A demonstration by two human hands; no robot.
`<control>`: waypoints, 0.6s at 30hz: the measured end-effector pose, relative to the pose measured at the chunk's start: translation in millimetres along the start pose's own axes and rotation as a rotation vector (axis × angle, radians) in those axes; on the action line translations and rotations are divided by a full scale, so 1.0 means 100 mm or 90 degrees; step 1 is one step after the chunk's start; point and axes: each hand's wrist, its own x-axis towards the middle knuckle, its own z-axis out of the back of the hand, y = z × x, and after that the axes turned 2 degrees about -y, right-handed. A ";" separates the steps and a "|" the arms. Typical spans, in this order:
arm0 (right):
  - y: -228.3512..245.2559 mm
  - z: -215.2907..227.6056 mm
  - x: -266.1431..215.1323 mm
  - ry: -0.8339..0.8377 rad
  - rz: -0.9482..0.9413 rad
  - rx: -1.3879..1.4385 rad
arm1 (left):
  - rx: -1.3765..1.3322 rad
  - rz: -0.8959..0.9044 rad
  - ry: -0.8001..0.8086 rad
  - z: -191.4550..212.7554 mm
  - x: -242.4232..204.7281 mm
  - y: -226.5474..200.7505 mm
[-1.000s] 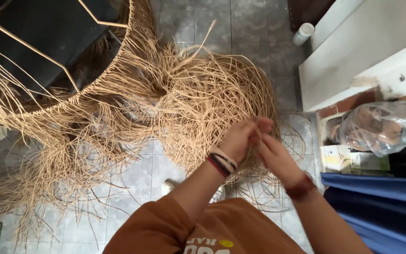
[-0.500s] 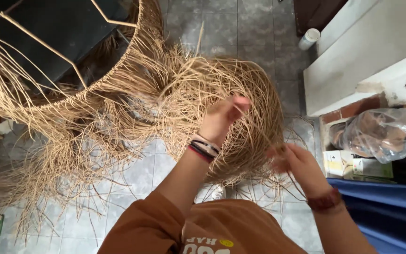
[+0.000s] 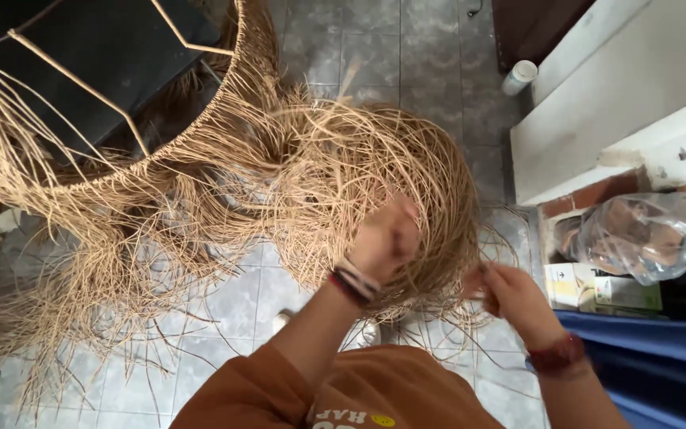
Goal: Weaving and knotting straw fibers onto a circular frame to create a decorative object
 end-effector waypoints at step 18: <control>-0.27 -0.01 0.22 -0.019 0.064 -0.123 | 0.203 0.354 0.095 0.20 -0.22 0.29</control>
